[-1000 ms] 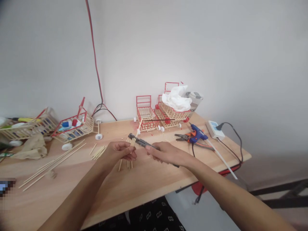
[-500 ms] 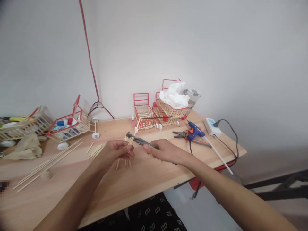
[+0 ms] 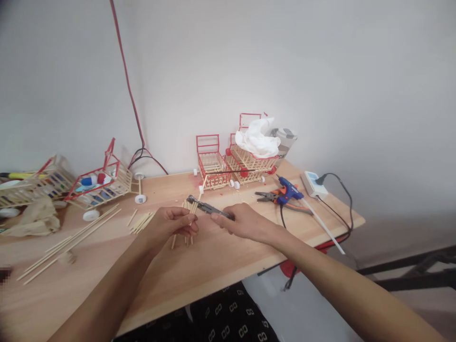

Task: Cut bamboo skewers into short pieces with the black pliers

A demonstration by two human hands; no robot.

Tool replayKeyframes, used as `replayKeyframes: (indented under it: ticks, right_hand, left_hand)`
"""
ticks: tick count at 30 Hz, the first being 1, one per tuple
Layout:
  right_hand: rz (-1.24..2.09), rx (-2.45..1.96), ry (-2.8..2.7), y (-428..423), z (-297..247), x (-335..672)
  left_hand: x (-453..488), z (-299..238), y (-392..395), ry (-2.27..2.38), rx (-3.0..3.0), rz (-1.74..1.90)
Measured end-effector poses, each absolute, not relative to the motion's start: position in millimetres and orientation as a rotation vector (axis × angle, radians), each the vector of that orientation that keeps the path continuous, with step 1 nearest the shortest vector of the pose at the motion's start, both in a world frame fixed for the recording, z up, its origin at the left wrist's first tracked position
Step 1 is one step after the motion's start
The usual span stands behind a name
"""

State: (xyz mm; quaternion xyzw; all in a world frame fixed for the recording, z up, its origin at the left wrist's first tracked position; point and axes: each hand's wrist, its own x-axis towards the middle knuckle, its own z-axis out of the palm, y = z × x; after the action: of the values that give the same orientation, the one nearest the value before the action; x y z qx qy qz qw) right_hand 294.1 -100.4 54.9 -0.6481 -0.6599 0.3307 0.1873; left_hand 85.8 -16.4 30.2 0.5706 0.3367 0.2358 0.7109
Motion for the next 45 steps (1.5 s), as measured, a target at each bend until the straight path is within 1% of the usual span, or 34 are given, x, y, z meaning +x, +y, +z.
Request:
replayKeyframes:
  ticks: [6, 11, 17, 19, 24, 27, 34, 41, 45]
  right_hand:
    - [0.832, -1.853, -1.914, -100.7, 45.5, 295.7]
    - [0.834, -1.848, -1.920, -101.3, 39.4, 295.3]
    - [0.644, -1.942, -2.021, -99.8, 31.9, 296.3]
    - [0.696, -1.989, -2.009, -101.4, 32.7, 295.9]
    - [1.005, -1.978, -1.881, -109.5, 36.3, 296.5]
    - [1.070, -1.960, -1.859, -111.4, 34.8, 298.3]
    - [0.990, -2.001, -1.958, -108.3, 34.7, 296.2]
    - [0.742, -1.994, -2.071, -106.3, 33.6, 294.5]
    - [0.806, -1.996, -2.038, -106.2, 29.5, 296.1]
  left_hand:
    - [89.0, 19.9, -17.7, 0.783, 1.249, 0.509]
    - [91.9, 10.3, -16.2, 0.806, 1.244, 0.501]
    - [94.2, 9.6, -17.2, 0.833, 1.249, 0.471]
    - [95.1, 9.3, -19.0, 0.840, 1.241, 0.448]
    - [98.0, 10.0, -24.6, 0.891, 1.236, 0.368]
    - [99.0, 10.0, -25.7, 0.908, 1.264, 0.342]
    - [98.7, 3.5, -22.4, 0.917, 1.311, 0.291]
    - [97.2, 6.2, -23.7, 0.932, 1.355, 0.283]
    - [96.6, 5.7, -24.0, 0.902, 1.394, 0.289]
